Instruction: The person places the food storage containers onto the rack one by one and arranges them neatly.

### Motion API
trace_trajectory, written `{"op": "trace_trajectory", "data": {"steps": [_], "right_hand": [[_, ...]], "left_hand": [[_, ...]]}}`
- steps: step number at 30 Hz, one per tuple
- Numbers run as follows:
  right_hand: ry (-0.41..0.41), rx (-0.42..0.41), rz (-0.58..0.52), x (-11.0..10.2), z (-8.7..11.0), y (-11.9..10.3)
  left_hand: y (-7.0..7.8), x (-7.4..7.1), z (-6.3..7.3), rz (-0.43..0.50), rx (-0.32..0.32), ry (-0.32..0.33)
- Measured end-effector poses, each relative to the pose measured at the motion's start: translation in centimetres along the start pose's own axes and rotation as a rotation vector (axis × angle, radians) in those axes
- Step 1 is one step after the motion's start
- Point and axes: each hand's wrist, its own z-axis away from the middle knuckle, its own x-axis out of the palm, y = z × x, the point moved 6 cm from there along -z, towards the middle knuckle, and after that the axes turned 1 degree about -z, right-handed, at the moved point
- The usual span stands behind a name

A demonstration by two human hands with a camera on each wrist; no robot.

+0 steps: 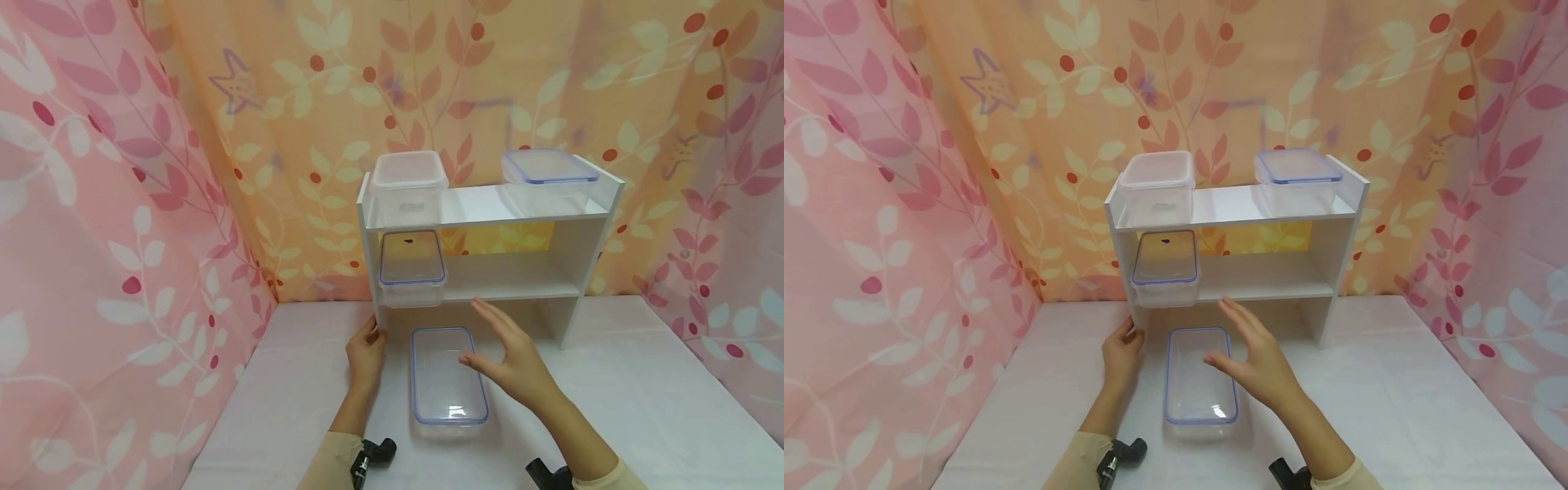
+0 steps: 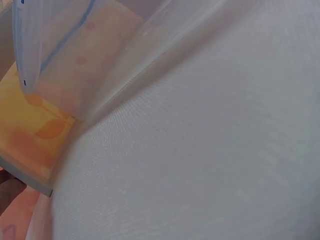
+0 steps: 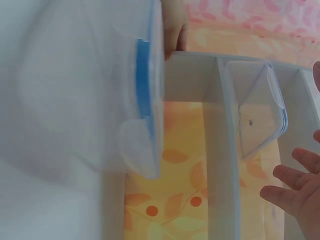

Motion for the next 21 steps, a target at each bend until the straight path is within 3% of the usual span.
{"op": "trace_trajectory", "data": {"steps": [13, 21], "right_hand": [[-0.016, 0.015, -0.001, 0.5, 3.0, 1.1], [-0.034, 0.029, -0.041, 1.2, 4.7, 1.7]], "left_hand": [[0.2, 0.1, -0.1, 0.019, 0.053, 0.006], [0.1, 0.0, 0.0, 0.013, 0.027, -0.007]]}}
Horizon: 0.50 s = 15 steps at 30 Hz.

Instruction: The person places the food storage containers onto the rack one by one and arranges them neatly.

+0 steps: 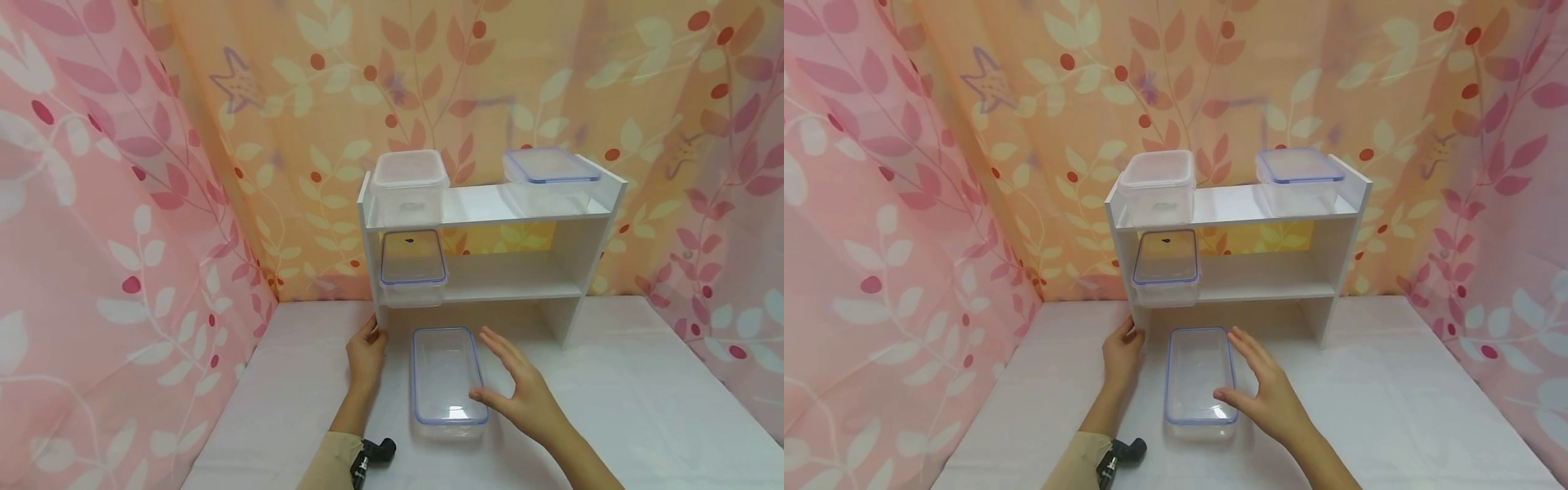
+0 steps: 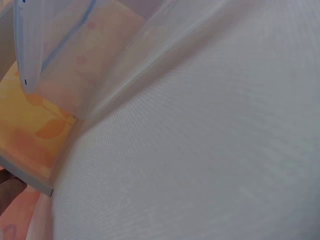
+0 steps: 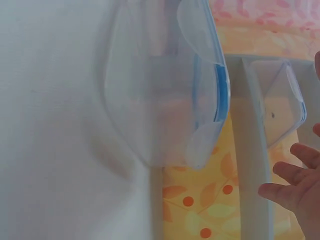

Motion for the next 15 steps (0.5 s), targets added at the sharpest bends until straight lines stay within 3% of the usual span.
{"op": "trace_trajectory", "data": {"steps": [15], "right_hand": [[-0.074, 0.058, -0.064, 1.8, 2.0, 2.8]], "left_hand": [[0.1, -0.1, 0.0, 0.0, 0.013, 0.006]]}}
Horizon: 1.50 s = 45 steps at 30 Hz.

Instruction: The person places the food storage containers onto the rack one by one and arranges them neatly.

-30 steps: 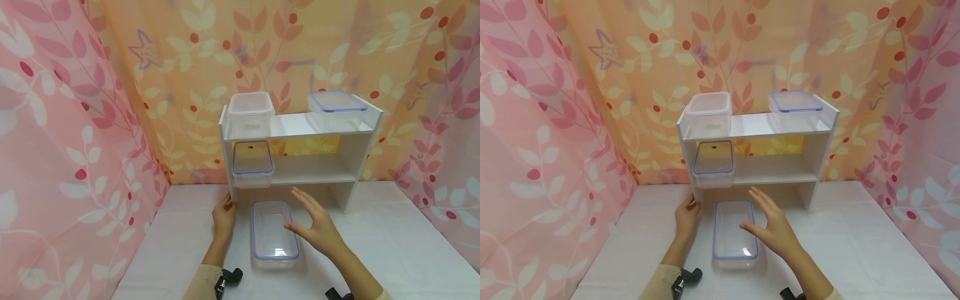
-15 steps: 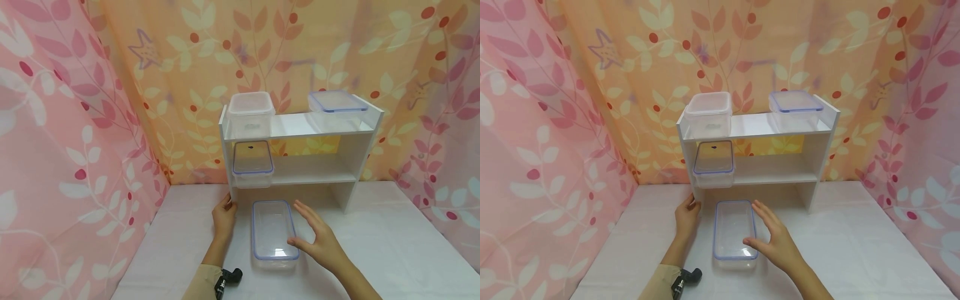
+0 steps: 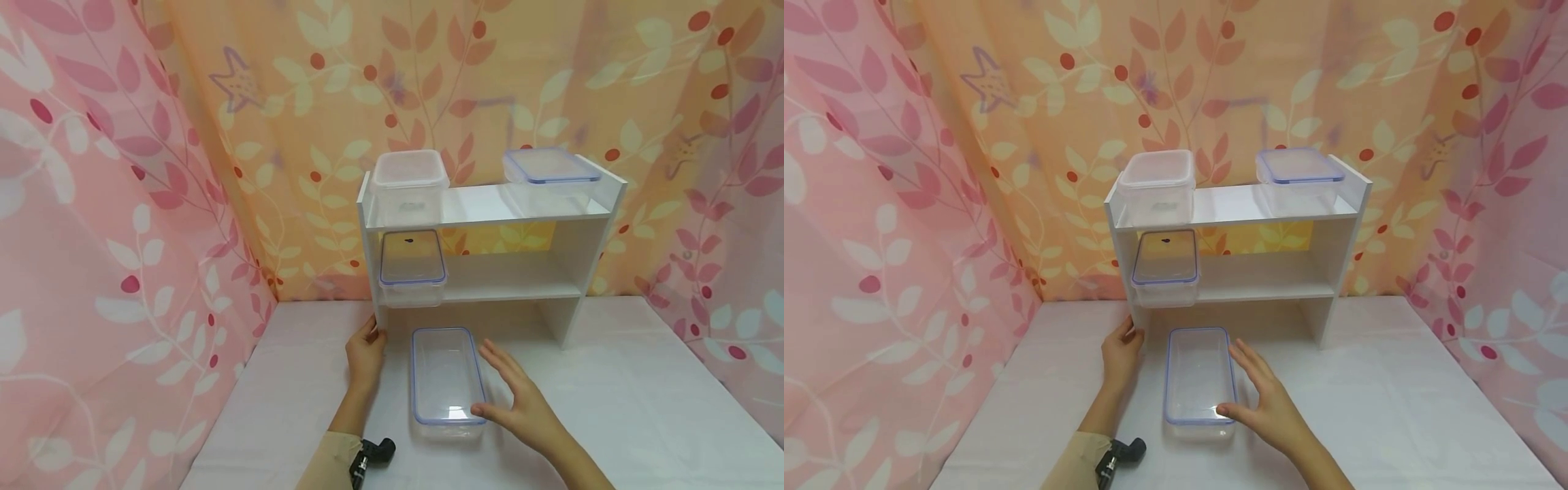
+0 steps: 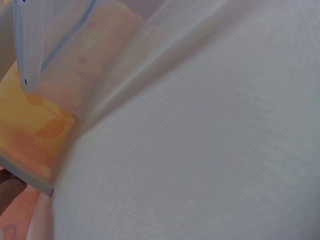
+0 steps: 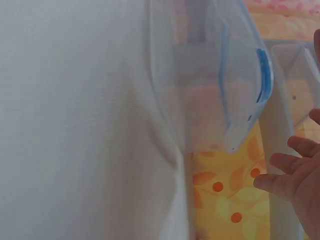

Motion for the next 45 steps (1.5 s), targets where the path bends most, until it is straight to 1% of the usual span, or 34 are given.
{"op": "trace_trajectory", "data": {"steps": [8, 13, 19, 27, 32, 38, 42, 45], "right_hand": [[-0.05, -0.001, -0.014, 1.2, 0.4, 1.5], [-0.063, 0.004, -0.03, 1.7, 0.7, 1.7], [-0.08, 0.019, -0.04, 2.2, 0.9, 2.1], [-0.108, 0.027, -0.073, 3.1, 1.1, 2.7], [-0.124, 0.035, -0.055, 3.8, 1.2, 3.0], [-0.137, 0.019, -0.03, 4.3, 1.2, 3.2], [-0.159, -0.014, -0.038, 4.7, 1.3, 3.2], [-0.171, -0.029, -0.032, 4.9, 1.4, 3.3]], "left_hand": [[0.0, 0.2, -0.1, 0.015, -0.014, -0.003], [0.0, 0.1, 0.0, 0.013, -0.006, 0.003], [0.1, 0.0, 0.1, 0.009, -0.015, 0.002], [0.0, 0.0, 0.1, 0.009, 0.002, 0.006], [0.0, -0.1, 0.0, -0.012, 0.006, 0.003], [0.1, -0.1, -0.1, -0.001, 0.007, 0.003], [0.1, 0.0, -0.1, 0.013, -0.004, 0.005], [0.2, 0.1, 0.0, 0.025, 0.002, 0.002]]}}
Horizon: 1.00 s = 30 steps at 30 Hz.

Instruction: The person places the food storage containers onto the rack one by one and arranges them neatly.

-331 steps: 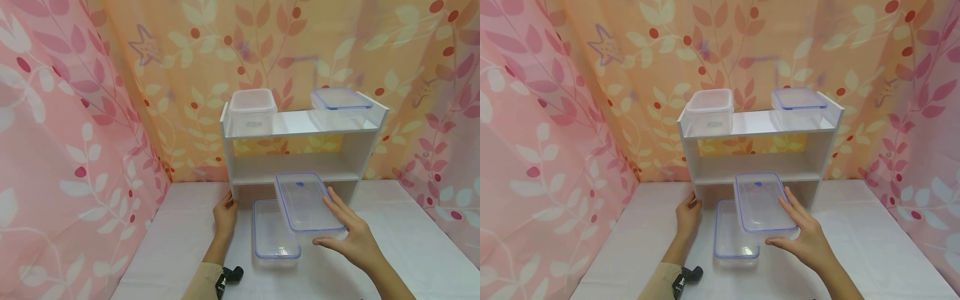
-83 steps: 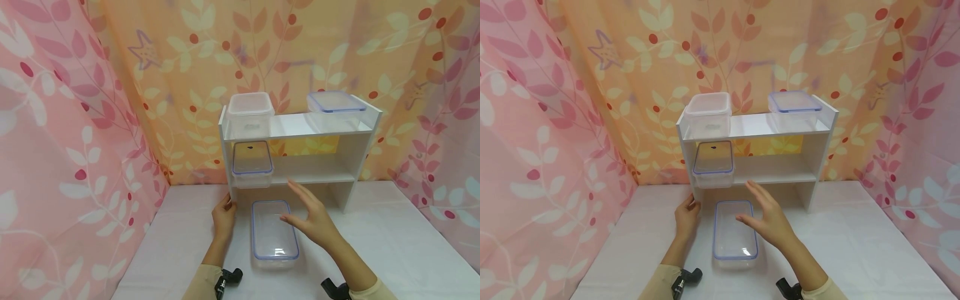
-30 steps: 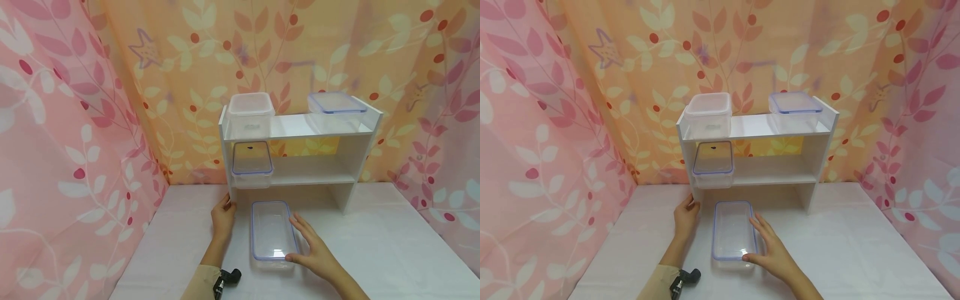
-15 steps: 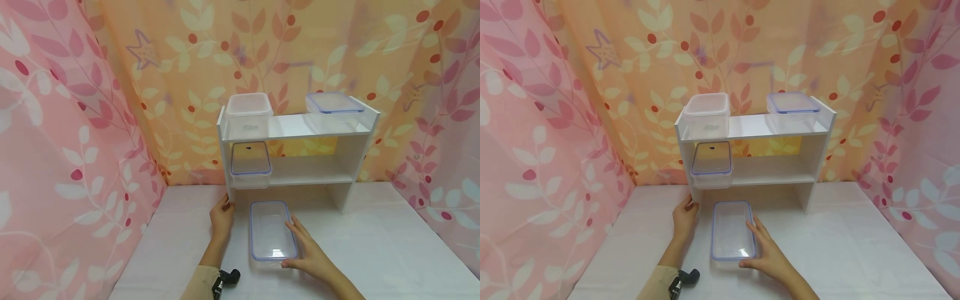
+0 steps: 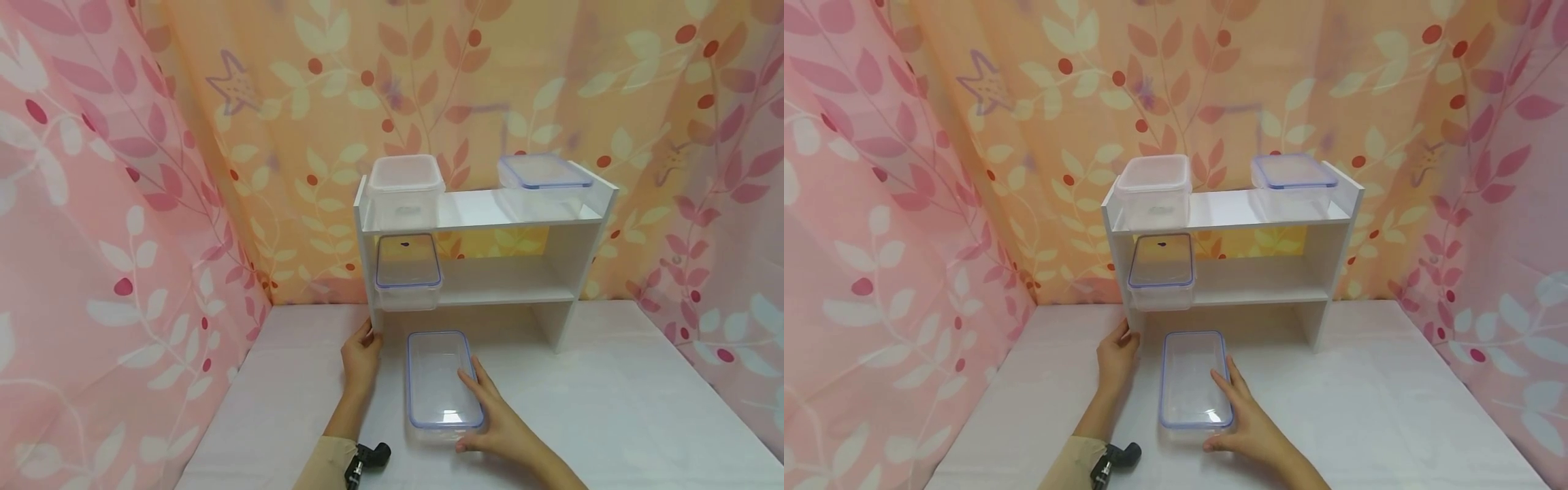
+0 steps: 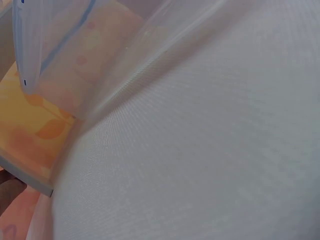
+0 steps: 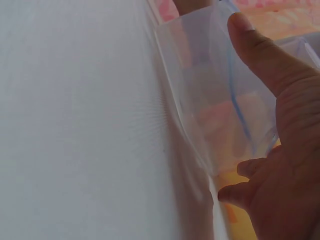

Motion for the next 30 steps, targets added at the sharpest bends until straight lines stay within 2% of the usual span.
{"op": "trace_trajectory", "data": {"steps": [10, 17, 30], "right_hand": [[-0.009, -0.013, -0.002, 0.53, 0.05, 0.28], [0.005, 0.022, -0.023, 0.71, -0.04, 0.44], [0.061, -0.013, 0.028, 0.77, -0.15, 0.82]], "left_hand": [[0.02, 0.04, 0.1, -0.024, 0.004, 0.006], [-0.18, 0.03, 0.02, -0.013, 0.023, 0.012], [-0.22, 0.05, 0.1, -0.028, -0.024, 0.001]]}}
